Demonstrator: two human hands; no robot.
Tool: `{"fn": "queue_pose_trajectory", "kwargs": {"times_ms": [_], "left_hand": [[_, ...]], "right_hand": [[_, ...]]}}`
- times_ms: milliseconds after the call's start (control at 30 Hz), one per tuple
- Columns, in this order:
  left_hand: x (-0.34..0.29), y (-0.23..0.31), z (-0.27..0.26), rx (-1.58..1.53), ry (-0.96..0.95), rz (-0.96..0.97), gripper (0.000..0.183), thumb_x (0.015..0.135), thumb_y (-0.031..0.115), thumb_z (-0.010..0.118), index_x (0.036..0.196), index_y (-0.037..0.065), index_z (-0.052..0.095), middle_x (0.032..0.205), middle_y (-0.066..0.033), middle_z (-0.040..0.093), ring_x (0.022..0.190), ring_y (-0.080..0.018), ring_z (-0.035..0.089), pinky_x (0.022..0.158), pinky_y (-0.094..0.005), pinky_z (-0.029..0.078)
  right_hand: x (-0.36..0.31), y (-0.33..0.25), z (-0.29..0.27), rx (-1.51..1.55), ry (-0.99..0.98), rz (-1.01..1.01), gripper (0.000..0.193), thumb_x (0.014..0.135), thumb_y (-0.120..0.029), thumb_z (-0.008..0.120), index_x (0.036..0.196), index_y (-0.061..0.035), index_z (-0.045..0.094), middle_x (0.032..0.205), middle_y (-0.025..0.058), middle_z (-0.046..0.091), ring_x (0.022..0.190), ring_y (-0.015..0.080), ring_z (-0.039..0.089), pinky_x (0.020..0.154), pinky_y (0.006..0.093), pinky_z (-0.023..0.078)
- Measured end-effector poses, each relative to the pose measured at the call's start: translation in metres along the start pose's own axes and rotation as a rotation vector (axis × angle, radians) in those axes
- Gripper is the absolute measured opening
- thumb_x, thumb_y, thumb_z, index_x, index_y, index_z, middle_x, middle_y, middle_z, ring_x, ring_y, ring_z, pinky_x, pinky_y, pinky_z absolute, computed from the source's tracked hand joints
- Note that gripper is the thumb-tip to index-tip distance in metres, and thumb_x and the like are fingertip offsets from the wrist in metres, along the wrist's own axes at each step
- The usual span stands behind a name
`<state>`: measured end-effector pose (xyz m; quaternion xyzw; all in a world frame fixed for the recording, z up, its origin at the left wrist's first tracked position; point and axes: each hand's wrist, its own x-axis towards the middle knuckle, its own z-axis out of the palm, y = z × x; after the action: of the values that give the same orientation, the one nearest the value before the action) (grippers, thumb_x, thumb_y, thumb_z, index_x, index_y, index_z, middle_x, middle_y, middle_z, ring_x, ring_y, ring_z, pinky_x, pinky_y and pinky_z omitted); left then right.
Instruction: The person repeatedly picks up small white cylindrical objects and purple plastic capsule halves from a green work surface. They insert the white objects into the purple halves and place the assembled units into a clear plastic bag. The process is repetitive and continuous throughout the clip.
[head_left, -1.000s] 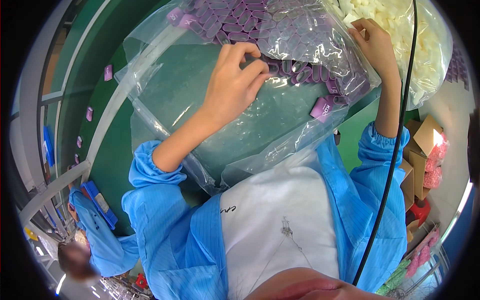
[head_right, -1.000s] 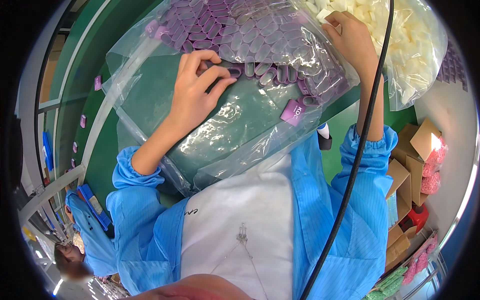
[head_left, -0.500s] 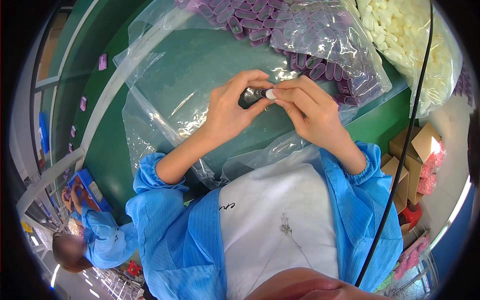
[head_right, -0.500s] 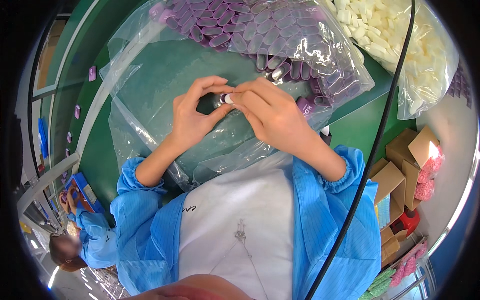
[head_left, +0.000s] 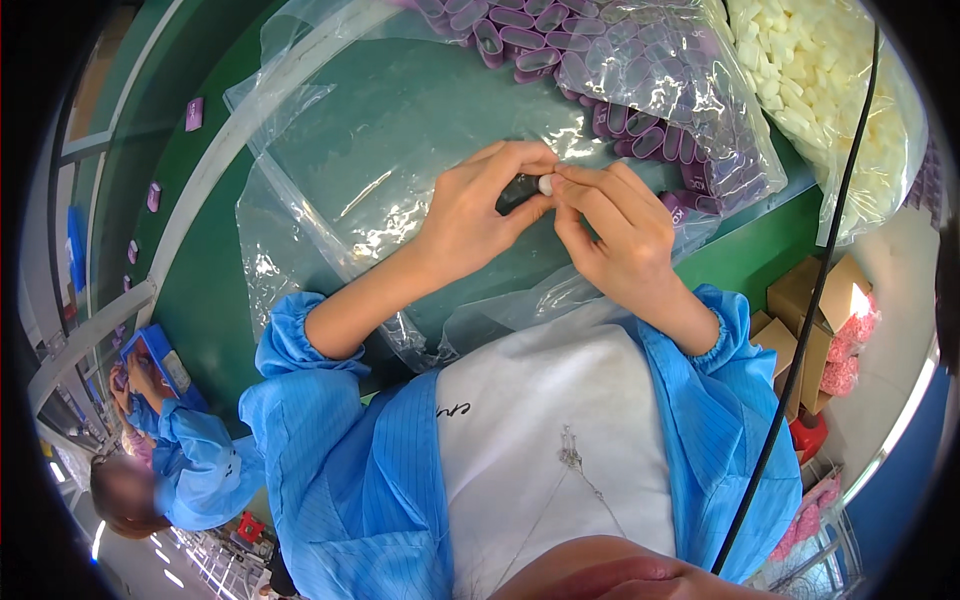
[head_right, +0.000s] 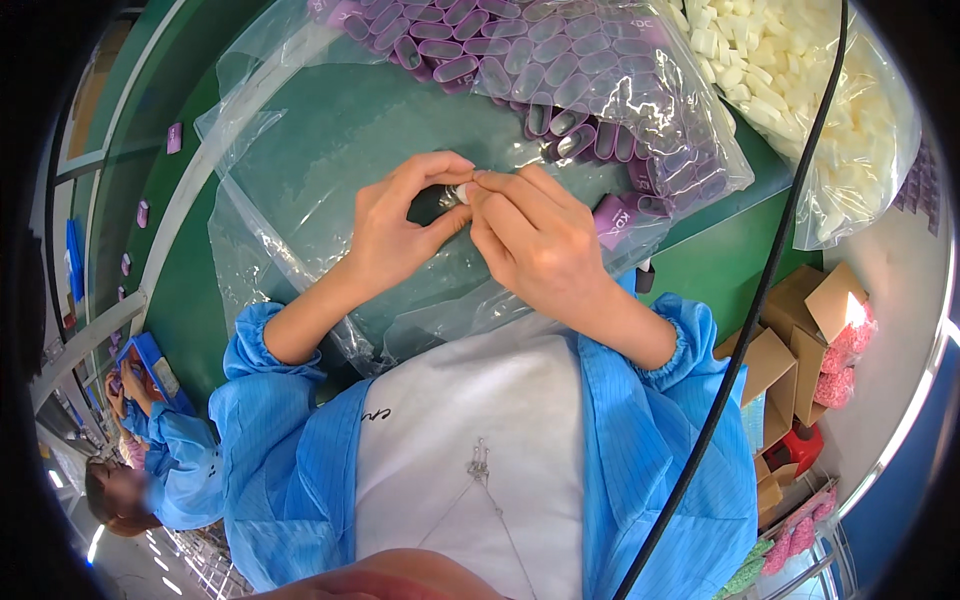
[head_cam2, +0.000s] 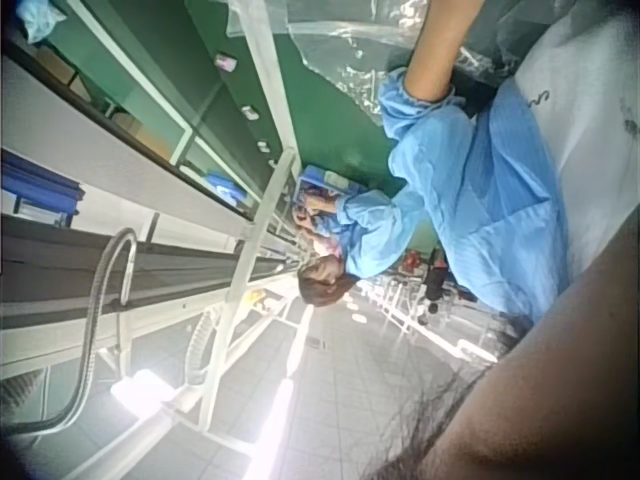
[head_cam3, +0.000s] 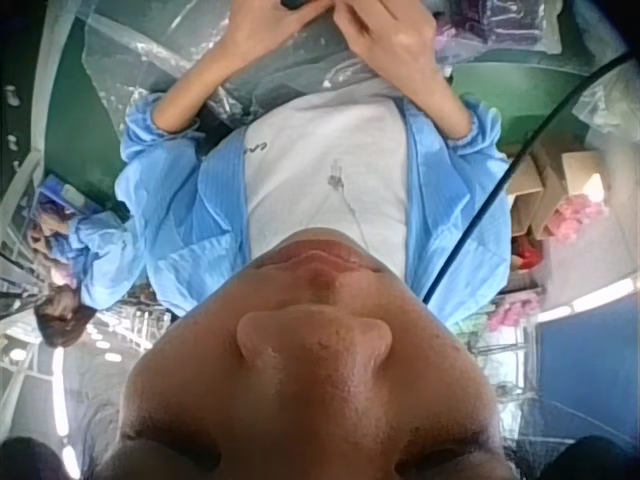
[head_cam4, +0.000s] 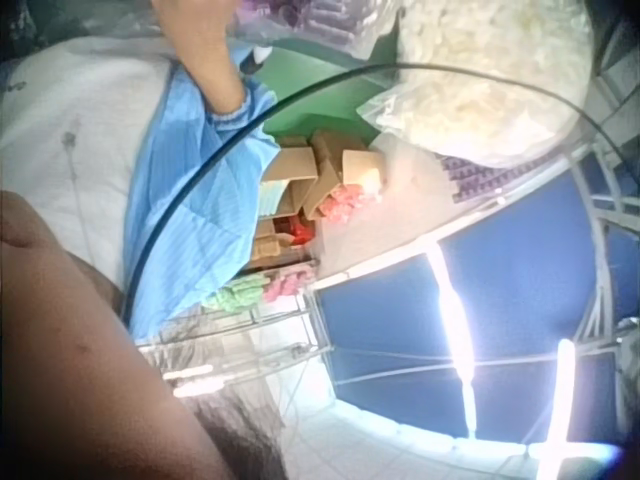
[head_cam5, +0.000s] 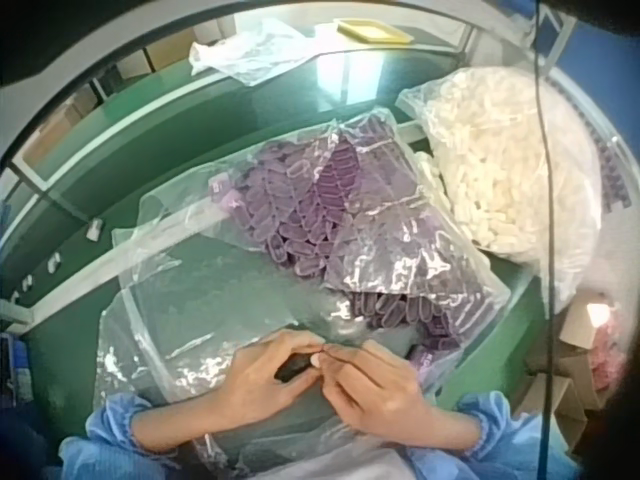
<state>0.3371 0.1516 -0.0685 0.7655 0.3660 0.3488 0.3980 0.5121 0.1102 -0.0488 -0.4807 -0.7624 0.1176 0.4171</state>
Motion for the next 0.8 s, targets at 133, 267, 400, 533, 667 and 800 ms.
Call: {"fn": "queue_pose_trajectory", "kwargs": {"times_ms": [133, 267, 400, 533, 667, 800], "left_hand": [[0.003, -0.001, 0.0, 0.008, -0.009, 0.024, 0.042, 0.075, -0.002, 0.082, 0.112, 0.003, 0.063, 0.102, -0.0103, 0.072, 0.095, -0.023, 0.074, 0.081, -0.0308, 0.058], [0.002, -0.003, 0.002, -0.032, 0.026, 0.028, 0.039, 0.075, 0.001, 0.081, 0.109, 0.005, 0.062, 0.096, -0.0097, 0.071, 0.089, -0.0265, 0.07, 0.074, -0.0331, 0.057], [0.002, -0.008, 0.001, -0.03, 0.028, 0.082, 0.034, 0.075, 0.003, 0.082, 0.101, 0.004, 0.061, 0.092, -0.0095, 0.07, 0.085, -0.026, 0.07, 0.071, -0.0332, 0.056], [0.003, -0.009, 0.001, -0.023, 0.027, 0.113, 0.03, 0.075, 0.004, 0.083, 0.095, 0.004, 0.06, 0.093, -0.0093, 0.071, 0.082, -0.0258, 0.069, 0.069, -0.0335, 0.056], [0.003, -0.008, 0.002, -0.039, -0.002, 0.118, 0.03, 0.075, 0.002, 0.082, 0.095, 0.003, 0.061, 0.095, -0.01, 0.072, 0.083, -0.0255, 0.069, 0.07, -0.0329, 0.056], [0.003, -0.008, 0.002, -0.043, -0.007, 0.117, 0.029, 0.075, 0.002, 0.082, 0.095, 0.003, 0.061, 0.094, -0.01, 0.073, 0.083, -0.0258, 0.069, 0.07, -0.033, 0.056]], "right_hand": [[0.002, -0.005, 0.007, -0.053, 0.057, 0.05, 0.021, 0.07, 0.01, 0.074, 0.088, 0.0028, 0.068, 0.089, 0.0109, 0.07, 0.066, 0.0222, 0.06, 0.056, 0.0314, 0.048], [0.006, -0.003, -0.005, -0.02, -0.072, 0.029, 0.019, 0.073, 0.007, 0.073, 0.09, 0.004, 0.067, 0.088, 0.0111, 0.068, 0.07, 0.0243, 0.061, 0.062, 0.0327, 0.052], [0.01, 0.003, -0.021, 0.033, -0.22, -0.014, 0.026, 0.073, 0.006, 0.071, 0.099, 0.0041, 0.069, 0.092, 0.0114, 0.068, 0.072, 0.026, 0.061, 0.064, 0.0339, 0.053], [0.007, 0.014, -0.03, 0.135, -0.21, 0.003, 0.032, 0.073, 0.004, 0.069, 0.105, 0.0037, 0.069, 0.097, 0.0124, 0.069, 0.075, 0.0266, 0.064, 0.065, 0.0351, 0.054], [0.012, 0.026, -0.035, 0.075, -0.282, -0.191, 0.033, 0.071, 0.0, 0.069, 0.103, 0.004, 0.069, 0.096, 0.0124, 0.068, 0.075, 0.0261, 0.064, 0.062, 0.0347, 0.054], [0.026, 0.029, -0.042, -0.022, -0.402, -0.359, 0.032, 0.068, -0.004, 0.068, 0.099, 0.006, 0.067, 0.089, 0.011, 0.063, 0.075, 0.0248, 0.063, 0.059, 0.0326, 0.054]]}}
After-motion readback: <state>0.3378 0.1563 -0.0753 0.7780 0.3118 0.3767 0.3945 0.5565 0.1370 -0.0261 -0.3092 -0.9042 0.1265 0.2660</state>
